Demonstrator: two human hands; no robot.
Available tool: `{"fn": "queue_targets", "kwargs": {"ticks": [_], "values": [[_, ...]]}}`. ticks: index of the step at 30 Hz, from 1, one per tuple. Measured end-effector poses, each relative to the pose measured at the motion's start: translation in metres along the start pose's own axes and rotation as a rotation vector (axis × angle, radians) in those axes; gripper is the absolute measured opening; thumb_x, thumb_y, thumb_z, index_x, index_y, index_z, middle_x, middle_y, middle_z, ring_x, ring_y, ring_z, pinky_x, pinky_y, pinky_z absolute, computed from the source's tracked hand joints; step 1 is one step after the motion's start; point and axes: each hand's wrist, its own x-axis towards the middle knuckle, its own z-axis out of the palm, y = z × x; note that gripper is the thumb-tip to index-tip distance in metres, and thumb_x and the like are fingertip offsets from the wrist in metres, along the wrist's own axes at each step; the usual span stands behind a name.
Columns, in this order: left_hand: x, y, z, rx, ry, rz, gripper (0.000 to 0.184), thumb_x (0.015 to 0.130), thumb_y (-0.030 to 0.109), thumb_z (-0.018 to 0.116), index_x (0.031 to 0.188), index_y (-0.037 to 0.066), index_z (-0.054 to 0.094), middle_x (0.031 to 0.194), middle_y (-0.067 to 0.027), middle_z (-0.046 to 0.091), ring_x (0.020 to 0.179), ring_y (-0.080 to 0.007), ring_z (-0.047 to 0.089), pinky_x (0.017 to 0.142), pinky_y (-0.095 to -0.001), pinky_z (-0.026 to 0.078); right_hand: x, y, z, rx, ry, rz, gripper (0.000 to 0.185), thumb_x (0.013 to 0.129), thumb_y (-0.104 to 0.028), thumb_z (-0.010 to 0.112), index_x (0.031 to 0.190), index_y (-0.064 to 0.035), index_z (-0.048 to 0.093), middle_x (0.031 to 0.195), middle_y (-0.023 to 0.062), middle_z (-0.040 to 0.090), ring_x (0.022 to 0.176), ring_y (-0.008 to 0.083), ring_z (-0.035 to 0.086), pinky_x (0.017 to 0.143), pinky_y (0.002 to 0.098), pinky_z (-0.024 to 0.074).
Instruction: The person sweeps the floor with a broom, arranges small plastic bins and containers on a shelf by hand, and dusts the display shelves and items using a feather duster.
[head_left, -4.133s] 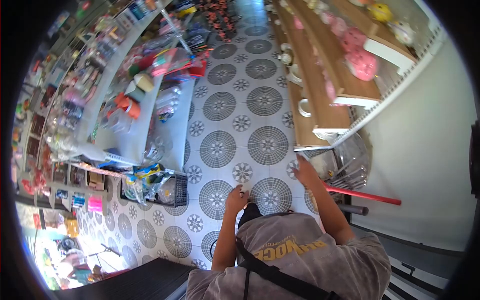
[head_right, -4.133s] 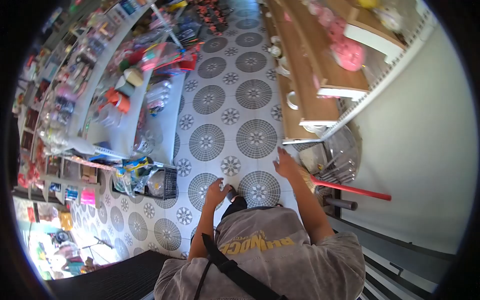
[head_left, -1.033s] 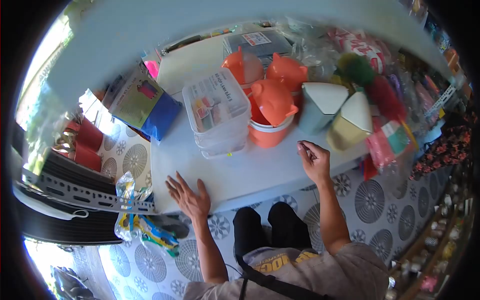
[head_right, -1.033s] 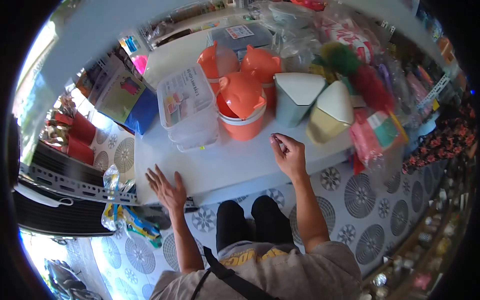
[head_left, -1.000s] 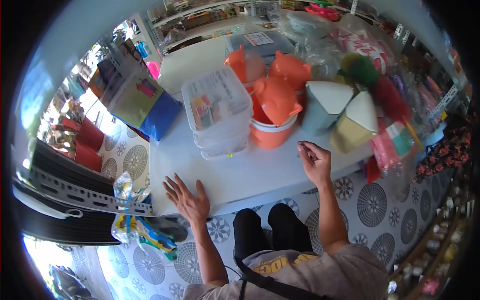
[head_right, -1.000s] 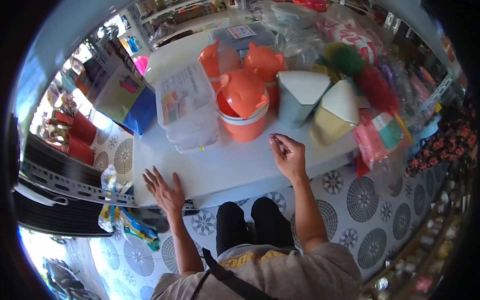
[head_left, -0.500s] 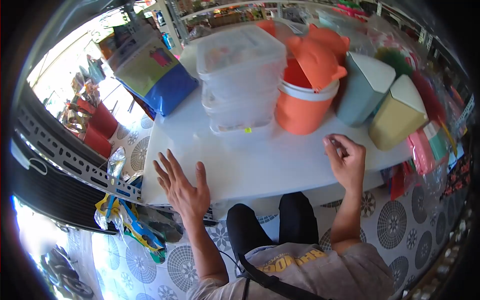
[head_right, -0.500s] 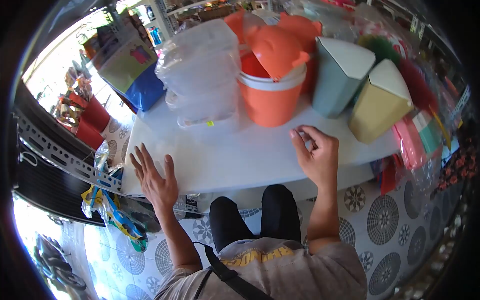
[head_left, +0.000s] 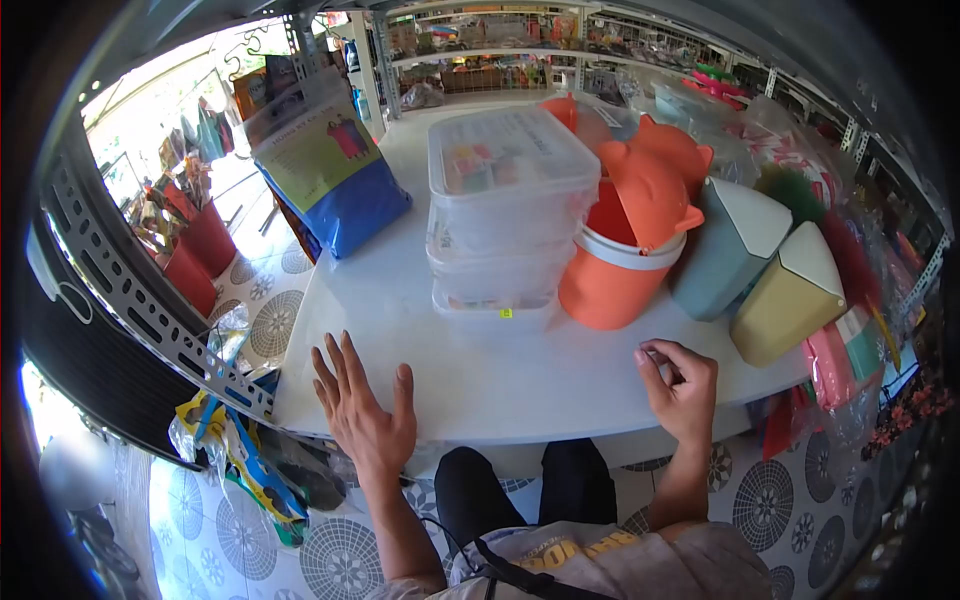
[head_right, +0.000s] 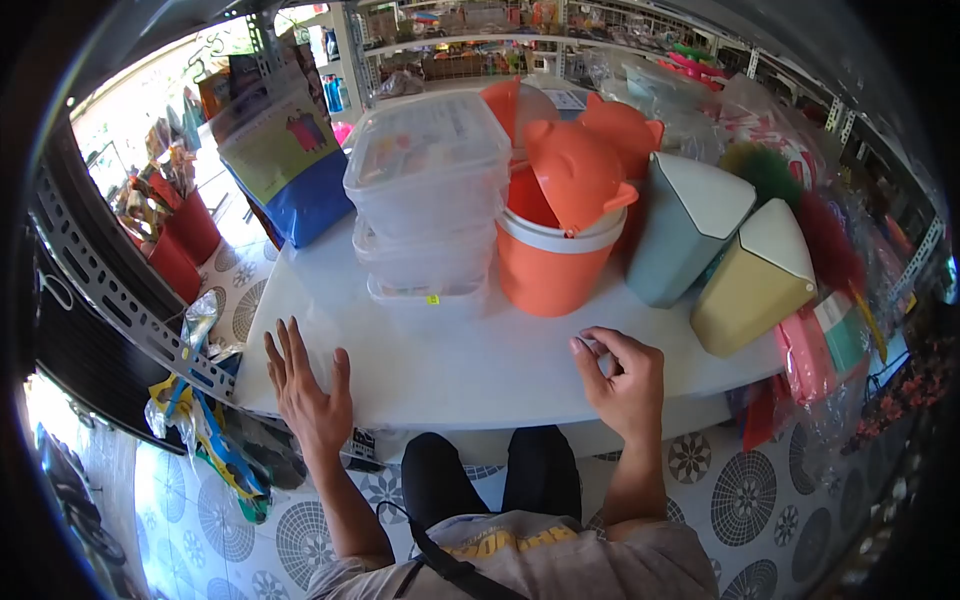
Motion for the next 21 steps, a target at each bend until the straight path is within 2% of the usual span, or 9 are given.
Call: {"fn": "queue_targets", "kwargs": {"ticks": [4, 6, 7, 10, 13, 15, 16, 18, 21], "values": [[-0.001, -0.001, 0.001, -0.077, 0.038, 0.037, 0.065, 0.085, 0.039, 0.053, 0.136, 0.003, 0.033, 0.139, -0.0174, 0.036, 0.134, -0.0348, 0.024, 0.107, -0.0469, 0.021, -0.004, 0.000, -0.003, 0.007, 0.002, -0.008, 0.015, 0.076, -0.007, 0.068, 0.087, 0.0026, 0.064, 0.065, 0.0054, 0.060, 0.043, 0.0046, 0.039, 0.039, 0.0203, 0.0285], [0.000, 0.000, -0.001, -0.178, 0.043, 0.032, 0.063, 0.085, 0.033, 0.056, 0.134, 0.000, 0.035, 0.137, -0.0189, 0.039, 0.132, -0.0361, 0.028, 0.106, -0.0438, 0.025, -0.001, -0.004, -0.007, 0.206, -0.103, 0.111, 0.019, 0.077, -0.006, 0.068, 0.093, 0.0033, 0.063, 0.071, 0.0065, 0.061, 0.046, 0.0040, 0.045, 0.041, 0.0180, 0.0325], [0.001, 0.003, -0.004, -0.305, 0.049, 0.053, 0.061, 0.084, 0.027, 0.060, 0.133, -0.002, 0.036, 0.134, -0.0212, 0.041, 0.129, -0.0366, 0.033, 0.103, -0.0405, 0.030, 0.000, 0.002, -0.005, 0.361, -0.154, 0.140, 0.026, 0.077, -0.004, 0.067, 0.102, 0.0037, 0.061, 0.082, 0.0092, 0.064, 0.053, 0.0057, 0.056, 0.043, 0.0169, 0.0379], [0.016, 0.010, -0.017, -0.756, -0.067, 0.125, 0.062, 0.084, 0.023, 0.062, 0.135, 0.001, 0.035, 0.131, -0.0239, 0.043, 0.124, -0.0341, 0.041, 0.099, -0.0433, 0.036, 0.021, -0.042, -0.016, 0.189, -0.207, -0.111, 0.038, 0.078, -0.003, 0.066, 0.113, 0.0028, 0.056, 0.098, 0.0104, 0.064, 0.068, 0.0061, 0.061, 0.047, 0.0155, 0.0403], [0.043, 0.027, -0.032, -0.846, -0.045, 0.234, 0.065, 0.083, 0.027, 0.064, 0.135, 0.004, 0.035, 0.130, -0.0236, 0.044, 0.123, -0.0340, 0.042, 0.094, -0.0476, 0.040, 0.051, -0.080, -0.022, 0.119, -0.149, -0.325, 0.047, 0.076, -0.004, 0.068, 0.120, 0.0011, 0.051, 0.109, 0.0129, 0.062, 0.073, 0.0081, 0.063, 0.049, 0.0151, 0.0428], [0.062, 0.042, -0.035, -0.926, -0.040, 0.235, 0.067, 0.082, 0.030, 0.066, 0.135, 0.003, 0.035, 0.131, -0.0231, 0.043, 0.124, -0.0339, 0.041, 0.093, -0.0477, 0.041, 0.079, -0.093, -0.012, 0.074, -0.032, -0.503, 0.054, 0.073, -0.009, 0.071, 0.121, 0.0020, 0.050, 0.098, 0.0148, 0.063, 0.061, 0.0181, 0.064, 0.053, 0.0262, 0.0486], [0.072, 0.047, -0.032, -0.990, -0.088, 0.226, 0.072, 0.081, 0.034, 0.067, 0.136, 0.003, 0.033, 0.133, -0.0217, 0.042, 0.124, -0.0346, 0.041, 0.093, -0.0479, 0.040, 0.093, -0.097, -0.007, 0.072, -0.020, -0.520, 0.054, 0.073, -0.009, 0.071, 0.121, 0.0020, 0.050, 0.098, 0.0148, 0.063, 0.061, 0.0181, 0.064, 0.053, 0.0262, 0.0486], [0.087, 0.056, -0.024, -1.122, -0.168, 0.200, 0.075, 0.080, 0.037, 0.067, 0.136, 0.001, 0.031, 0.134, -0.0251, 0.038, 0.123, -0.0366, 0.040, 0.094, -0.0464, 0.040, 0.108, -0.101, 0.005, 0.006, -0.030, -0.469, 0.057, 0.074, -0.016, 0.071, 0.123, 0.0022, 0.047, 0.097, 0.0167, 0.062, 0.056, 0.0215, 0.060, 0.059, 0.0303, 0.0490], [0.104, 0.066, -0.011, -1.282, -0.278, 0.128, 0.082, 0.080, 0.040, 0.067, 0.137, -0.003, 0.026, 0.132, -0.0324, 0.035, 0.122, -0.0376, 0.040, 0.096, -0.0410, 0.038, 0.125, -0.095, 0.030, -0.029, -0.030, -0.483, 0.051, 0.076, -0.020, 0.069, 0.119, 0.0017, 0.052, 0.090, 0.0161, 0.063, 0.053, 0.0202, 0.058, 0.059, 0.0310, 0.0482]]}}
